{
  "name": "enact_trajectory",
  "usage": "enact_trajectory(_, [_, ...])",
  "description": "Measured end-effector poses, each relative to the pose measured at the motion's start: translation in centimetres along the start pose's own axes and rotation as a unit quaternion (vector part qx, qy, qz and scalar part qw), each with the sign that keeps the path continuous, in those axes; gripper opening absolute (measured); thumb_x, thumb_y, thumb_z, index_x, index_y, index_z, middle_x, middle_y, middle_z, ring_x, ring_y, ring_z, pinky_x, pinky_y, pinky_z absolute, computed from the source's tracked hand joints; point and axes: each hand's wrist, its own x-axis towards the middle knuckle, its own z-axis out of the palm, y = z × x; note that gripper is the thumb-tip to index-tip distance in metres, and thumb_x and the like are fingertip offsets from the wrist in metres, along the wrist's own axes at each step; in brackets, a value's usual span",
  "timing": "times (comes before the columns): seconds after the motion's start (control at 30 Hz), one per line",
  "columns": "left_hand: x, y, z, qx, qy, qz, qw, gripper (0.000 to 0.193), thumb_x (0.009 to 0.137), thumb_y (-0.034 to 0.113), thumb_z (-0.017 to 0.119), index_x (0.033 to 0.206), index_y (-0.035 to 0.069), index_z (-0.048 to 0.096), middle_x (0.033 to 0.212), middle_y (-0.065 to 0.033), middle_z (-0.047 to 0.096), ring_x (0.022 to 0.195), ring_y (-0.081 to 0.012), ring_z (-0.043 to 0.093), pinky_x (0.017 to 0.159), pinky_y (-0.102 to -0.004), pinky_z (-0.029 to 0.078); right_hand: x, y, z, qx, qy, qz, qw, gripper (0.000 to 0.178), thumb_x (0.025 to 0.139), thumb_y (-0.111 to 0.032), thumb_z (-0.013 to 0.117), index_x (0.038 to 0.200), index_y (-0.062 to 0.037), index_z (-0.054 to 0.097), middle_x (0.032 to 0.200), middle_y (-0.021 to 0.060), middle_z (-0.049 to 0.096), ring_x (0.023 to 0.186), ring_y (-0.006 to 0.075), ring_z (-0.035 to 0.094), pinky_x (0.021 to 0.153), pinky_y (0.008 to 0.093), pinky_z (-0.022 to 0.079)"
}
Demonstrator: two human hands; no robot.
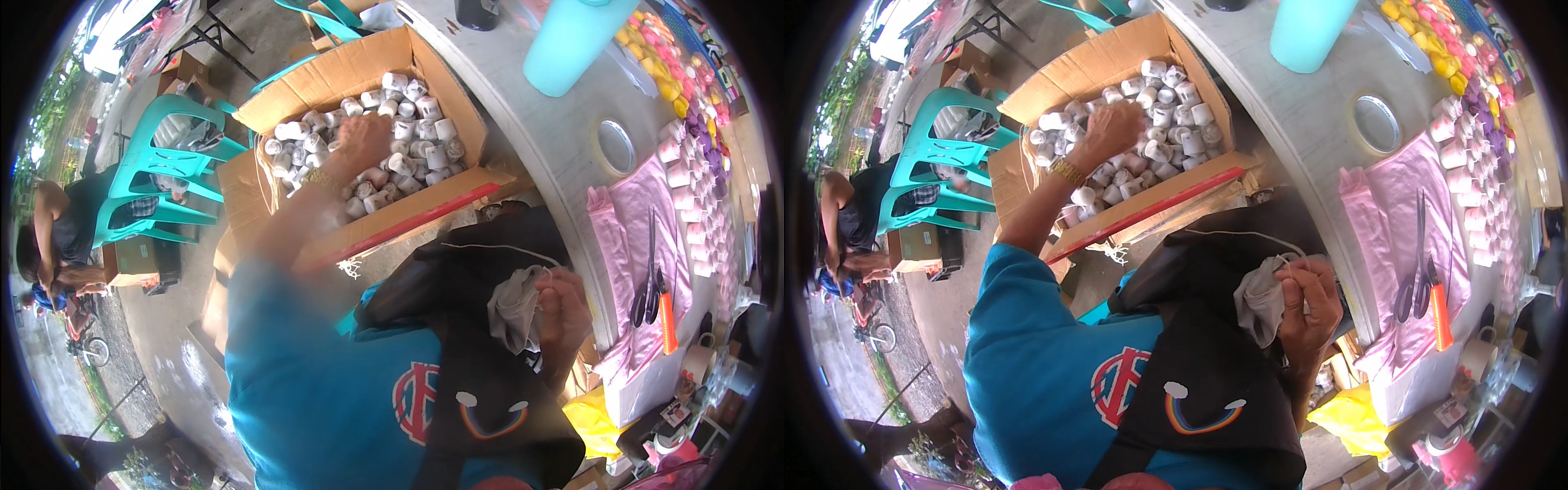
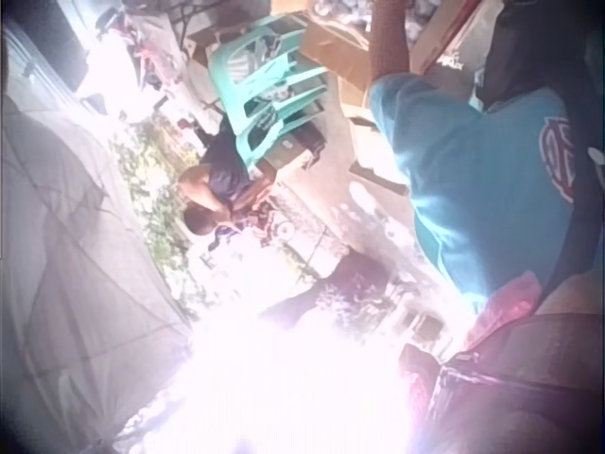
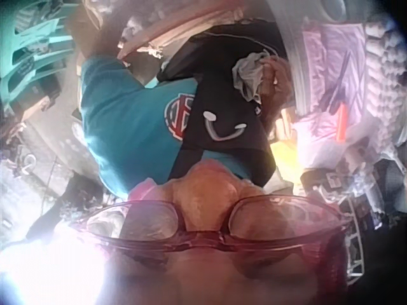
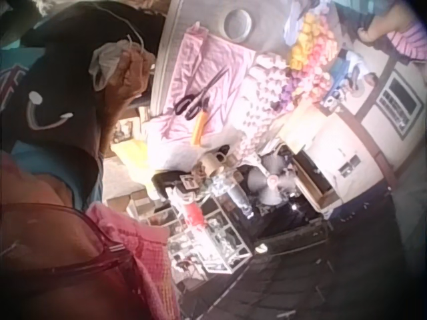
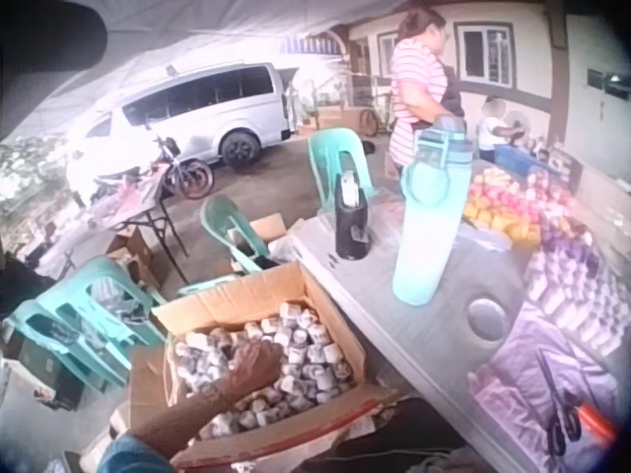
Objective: The person assembles small white candles by inserting wicks, trimming excess wick with scissors, and wrapping each candle in a thin cloth. Finished candles are placed into a cardboard box. The person repeats this process for multiple candles.
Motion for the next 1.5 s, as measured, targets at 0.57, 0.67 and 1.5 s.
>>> enact_trajectory(0.57, [-0.7, -5.3, 12.2, 0.061, -0.154, -0.015, 0.986, 0.05, 0.08, 0.029, 0.056, 0.128, 0.015, 0.054, 0.119, -0.0178, 0.063, 0.114, -0.0341, 0.058, 0.103, -0.0752, -0.007, -2.2, 0.7, -0.7, 0.047, -0.028, 0.075, 0.996, 0.009, 0.088, -0.009, 0.061, 0.091, -0.0009, 0.066, 0.09, 0.0136, 0.066, 0.083, 0.0306, 0.066, 0.072, 0.0349, 0.052])
enact_trajectory(0.67, [-0.8, -4.8, 10.4, 0.07, -0.187, 0.017, 0.98, 0.06, 0.08, 0.034, 0.059, 0.136, 0.02, 0.044, 0.115, -0.0167, 0.066, 0.108, -0.036, 0.062, 0.104, -0.0749, 0.002, -2.9, 0.7, -1.0, 0.04, -0.007, 0.073, 0.997, 0.009, 0.087, -0.007, 0.063, 0.092, -0.0016, 0.067, 0.092, 0.0134, 0.065, 0.082, 0.0301, 0.066, 0.071, 0.0351, 0.052])
enact_trajectory(1.5, [-2.1, 4.7, -5.6, -0.036, 0.168, 0.175, 0.969, 0.023, 0.087, 0.015, 0.061, 0.11, 0.009, 0.059, 0.095, -0.0116, 0.066, 0.084, -0.0249, 0.066, 0.093, -0.049, 0.047, -11.3, 3.6, -5.5, 0.267, 0.324, 0.142, 0.896, 0.045, 0.096, -0.003, 0.044, 0.139, -0.0067, 0.032, 0.078, 0.011, 0.064, 0.067, 0.016, 0.06, 0.066, 0.0276, 0.048])
